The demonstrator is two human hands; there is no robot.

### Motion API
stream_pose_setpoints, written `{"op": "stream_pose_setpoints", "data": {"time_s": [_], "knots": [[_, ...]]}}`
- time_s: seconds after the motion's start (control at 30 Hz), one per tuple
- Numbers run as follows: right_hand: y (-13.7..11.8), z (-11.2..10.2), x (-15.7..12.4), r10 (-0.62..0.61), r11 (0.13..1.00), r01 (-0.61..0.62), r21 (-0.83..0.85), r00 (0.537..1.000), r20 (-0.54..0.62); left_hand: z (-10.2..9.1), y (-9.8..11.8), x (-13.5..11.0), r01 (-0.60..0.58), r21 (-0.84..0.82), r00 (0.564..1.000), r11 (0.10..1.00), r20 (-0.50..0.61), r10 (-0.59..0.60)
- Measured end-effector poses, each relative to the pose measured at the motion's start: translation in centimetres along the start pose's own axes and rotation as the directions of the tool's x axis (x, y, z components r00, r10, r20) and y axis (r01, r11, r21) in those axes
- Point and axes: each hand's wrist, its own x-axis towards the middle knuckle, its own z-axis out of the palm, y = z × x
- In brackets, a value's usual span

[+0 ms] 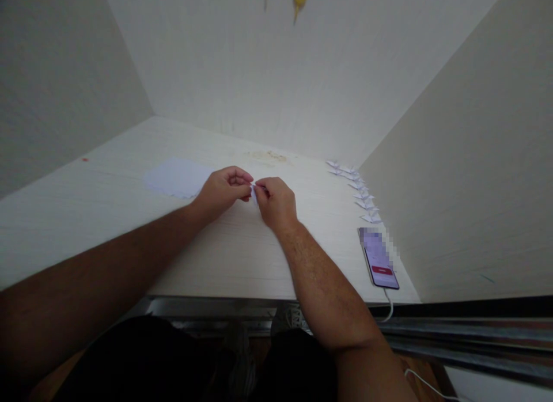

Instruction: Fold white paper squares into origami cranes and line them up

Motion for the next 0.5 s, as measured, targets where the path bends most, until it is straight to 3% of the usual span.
{"op": "stream_pose_setpoints", "data": {"time_s": [0.3,0.5], "knots": [[-0.38,-0.21,0.08,0.046,0.999,-0.046,-0.006,0.998,0.042,0.05,-0.26,0.19,0.16,-0.039,0.987,0.986,0.016,-0.16],[-0.39,-0.24,0.13,0.006,1.0,-0.006,0.009,0.999,0.037,0.07,-0.18,0.2,0.135,-0.027,0.991,0.99,0.002,-0.135]]}}
